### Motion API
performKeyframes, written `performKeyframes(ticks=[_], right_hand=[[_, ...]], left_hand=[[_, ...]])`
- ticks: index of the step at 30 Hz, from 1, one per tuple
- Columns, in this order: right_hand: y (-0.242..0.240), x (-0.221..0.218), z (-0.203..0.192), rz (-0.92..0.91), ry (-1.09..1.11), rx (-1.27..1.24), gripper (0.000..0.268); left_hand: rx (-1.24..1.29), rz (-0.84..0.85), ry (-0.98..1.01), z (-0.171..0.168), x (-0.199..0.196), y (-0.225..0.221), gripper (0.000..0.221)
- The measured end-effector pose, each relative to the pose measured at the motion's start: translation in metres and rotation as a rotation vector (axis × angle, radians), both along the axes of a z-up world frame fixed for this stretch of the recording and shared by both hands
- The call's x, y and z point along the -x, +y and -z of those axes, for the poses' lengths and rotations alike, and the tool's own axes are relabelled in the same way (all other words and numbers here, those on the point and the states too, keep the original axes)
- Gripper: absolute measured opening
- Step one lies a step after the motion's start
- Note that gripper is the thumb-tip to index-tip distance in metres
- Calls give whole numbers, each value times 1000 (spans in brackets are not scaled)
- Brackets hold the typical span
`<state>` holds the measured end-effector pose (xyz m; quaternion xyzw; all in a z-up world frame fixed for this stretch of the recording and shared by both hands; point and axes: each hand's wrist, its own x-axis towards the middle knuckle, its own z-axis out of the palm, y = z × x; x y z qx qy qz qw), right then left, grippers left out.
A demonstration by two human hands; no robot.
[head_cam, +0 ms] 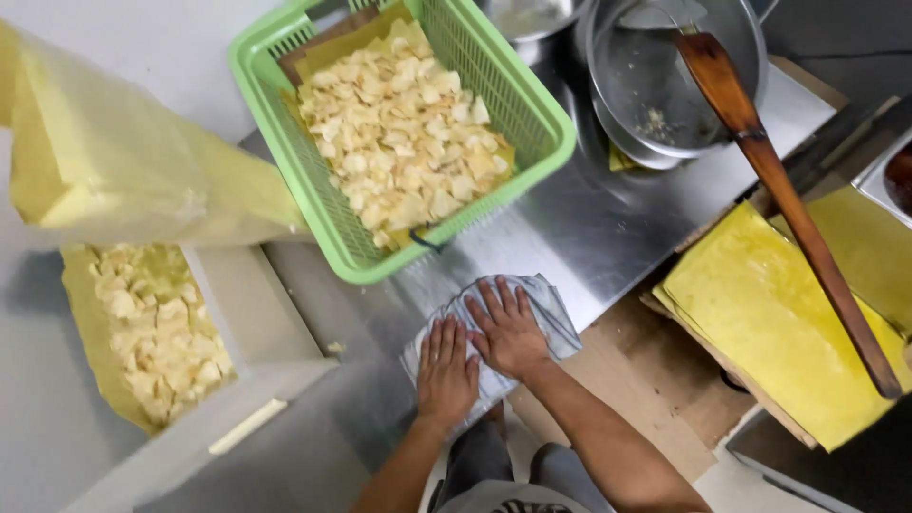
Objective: Frying bird nest pieces in a deep fryer, draining oil, and transferring the finished product into a storage bin.
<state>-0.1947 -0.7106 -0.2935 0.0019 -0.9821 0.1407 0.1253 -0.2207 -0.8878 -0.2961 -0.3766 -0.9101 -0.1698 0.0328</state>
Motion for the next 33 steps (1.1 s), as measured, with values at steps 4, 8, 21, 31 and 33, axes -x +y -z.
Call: performKeyframes(ticks=[4, 8, 21, 31, 33], right_hand=[[15, 39, -9, -119, -30, 20, 63], [27, 41, -7, -81, -173, 6, 67], [70, -29, -52, 433, -415, 444, 28], [55, 109, 90, 945, -269, 2245, 16], [75, 92, 25, 837, -110, 1574, 35]], left_hand=[[119, -103, -15, 6, 17, 6, 77], [116, -83, -7, 4, 35, 16, 80], [-238, 42, -39, 5, 57, 19, 50], [-745, -721, -1197, 24, 69, 56, 24], [-506, -508, -710, 25, 62, 53, 44]])
